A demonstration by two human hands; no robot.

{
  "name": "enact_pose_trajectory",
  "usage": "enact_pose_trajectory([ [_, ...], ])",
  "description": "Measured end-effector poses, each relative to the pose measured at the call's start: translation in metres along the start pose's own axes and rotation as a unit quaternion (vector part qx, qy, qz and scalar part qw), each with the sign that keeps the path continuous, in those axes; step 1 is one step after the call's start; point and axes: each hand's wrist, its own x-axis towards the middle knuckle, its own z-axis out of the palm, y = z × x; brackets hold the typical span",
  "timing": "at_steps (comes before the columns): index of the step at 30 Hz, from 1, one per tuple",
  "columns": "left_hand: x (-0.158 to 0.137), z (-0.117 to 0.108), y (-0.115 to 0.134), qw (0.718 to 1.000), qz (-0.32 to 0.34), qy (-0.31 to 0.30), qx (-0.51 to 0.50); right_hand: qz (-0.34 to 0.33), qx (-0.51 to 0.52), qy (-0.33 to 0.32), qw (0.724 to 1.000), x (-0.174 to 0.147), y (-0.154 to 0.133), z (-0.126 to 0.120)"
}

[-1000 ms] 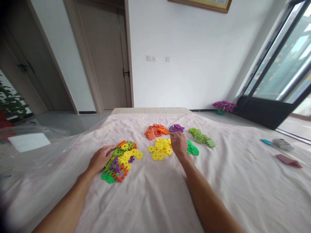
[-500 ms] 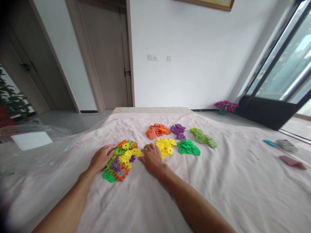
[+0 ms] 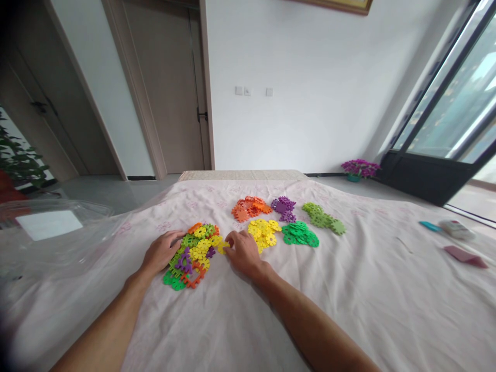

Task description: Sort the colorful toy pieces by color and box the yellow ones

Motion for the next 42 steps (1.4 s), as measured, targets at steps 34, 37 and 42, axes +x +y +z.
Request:
enact_pose_trajectory([
  [34,0.000,-0.001,0.002,1.000,0.001,0.007,-0.002,-0.139,-0.097,0.004,0.985,0.002,0.012,-0.006],
  [37,0.000,0.000,0.002,1.000,0.001,0.008,-0.001,-0.162,-0.103,-0.030,0.981,0.002,0.006,0.005],
  [42,0.000,0.003,-0.002,1.000,0.003,0.008,0.001,-0.177,-0.095,-0.056,0.978,0.003,0.003,0.009],
])
